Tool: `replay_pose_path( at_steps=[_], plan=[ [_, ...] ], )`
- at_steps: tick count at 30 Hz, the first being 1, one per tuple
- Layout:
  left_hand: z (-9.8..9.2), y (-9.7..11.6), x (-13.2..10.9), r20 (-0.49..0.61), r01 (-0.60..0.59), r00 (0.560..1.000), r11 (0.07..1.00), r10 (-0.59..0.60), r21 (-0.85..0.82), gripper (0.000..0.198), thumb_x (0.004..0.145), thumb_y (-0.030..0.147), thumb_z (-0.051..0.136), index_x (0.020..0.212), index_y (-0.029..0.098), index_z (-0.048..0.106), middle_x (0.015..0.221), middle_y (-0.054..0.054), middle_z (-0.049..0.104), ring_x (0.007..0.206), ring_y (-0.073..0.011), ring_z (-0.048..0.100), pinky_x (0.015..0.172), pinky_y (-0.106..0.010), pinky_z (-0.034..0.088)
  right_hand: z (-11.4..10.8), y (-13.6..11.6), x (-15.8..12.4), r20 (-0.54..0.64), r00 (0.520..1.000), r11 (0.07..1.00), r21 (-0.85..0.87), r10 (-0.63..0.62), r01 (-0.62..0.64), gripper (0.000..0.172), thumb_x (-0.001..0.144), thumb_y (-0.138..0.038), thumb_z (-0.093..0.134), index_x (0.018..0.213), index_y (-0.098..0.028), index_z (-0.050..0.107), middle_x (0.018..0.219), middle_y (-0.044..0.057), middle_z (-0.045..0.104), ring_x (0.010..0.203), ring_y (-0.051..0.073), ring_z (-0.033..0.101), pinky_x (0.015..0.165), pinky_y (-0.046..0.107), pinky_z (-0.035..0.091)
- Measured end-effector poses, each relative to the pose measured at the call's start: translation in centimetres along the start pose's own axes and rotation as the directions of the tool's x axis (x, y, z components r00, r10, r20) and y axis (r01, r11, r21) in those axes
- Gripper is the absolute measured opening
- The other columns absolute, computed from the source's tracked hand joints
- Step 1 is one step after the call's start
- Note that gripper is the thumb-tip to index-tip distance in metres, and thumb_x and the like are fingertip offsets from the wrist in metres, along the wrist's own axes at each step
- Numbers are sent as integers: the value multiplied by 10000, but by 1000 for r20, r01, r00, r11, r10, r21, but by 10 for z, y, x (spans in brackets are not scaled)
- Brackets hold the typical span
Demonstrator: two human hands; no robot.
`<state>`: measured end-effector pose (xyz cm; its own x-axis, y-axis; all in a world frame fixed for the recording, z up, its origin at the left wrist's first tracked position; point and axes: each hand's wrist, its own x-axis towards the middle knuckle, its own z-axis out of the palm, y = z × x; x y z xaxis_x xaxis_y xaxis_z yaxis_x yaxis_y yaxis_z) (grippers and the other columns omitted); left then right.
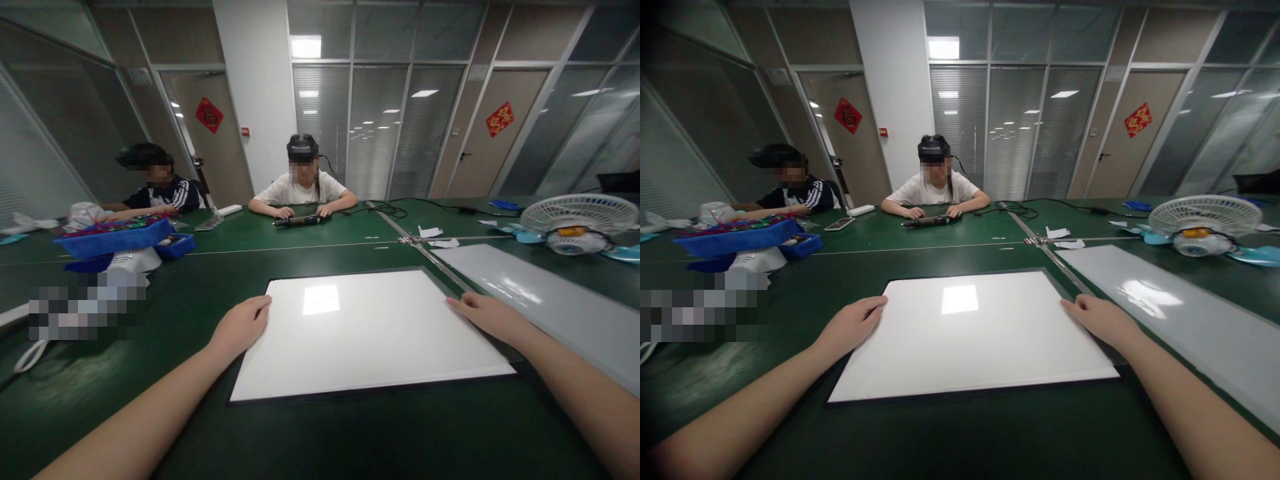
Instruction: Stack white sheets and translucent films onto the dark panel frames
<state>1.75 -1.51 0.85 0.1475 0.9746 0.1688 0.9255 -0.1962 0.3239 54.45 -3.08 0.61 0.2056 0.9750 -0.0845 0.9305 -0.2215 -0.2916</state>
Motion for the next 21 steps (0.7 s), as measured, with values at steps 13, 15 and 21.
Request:
replay_pose_path(
  at_steps=[13,15,21],
  plan=[
    [9,-8,3,-40,-56,998,998,56,4,401,890,293,333,1162,161,596,1269,-96,581,1162,-229,557,1012,-352,420,-3,-13,-5,17,1000,999,-49,0,1,596,814,-756,297,738,-228,562,751,71,666,727,270,624,628,352,427],
    [10,-9,3,-45,-62,997,998,61,-7,397,885,273,331,1158,164,599,1265,-95,584,1160,-226,557,1017,-356,416,-3,-15,-6,9,1000,998,-65,-5,6,592,816,-755,289,710,-227,535,728,69,657,706,262,616,615,346,421],
    [9,-8,3,-36,-41,999,999,41,-13,404,875,257,343,1166,163,607,1285,-98,577,1159,-239,560,1016,-364,421,-4,-19,-9,9,1000,997,-76,-9,10,565,824,-737,297,666,-230,487,687,58,641,676,244,606,605,330,404]
  ],
)
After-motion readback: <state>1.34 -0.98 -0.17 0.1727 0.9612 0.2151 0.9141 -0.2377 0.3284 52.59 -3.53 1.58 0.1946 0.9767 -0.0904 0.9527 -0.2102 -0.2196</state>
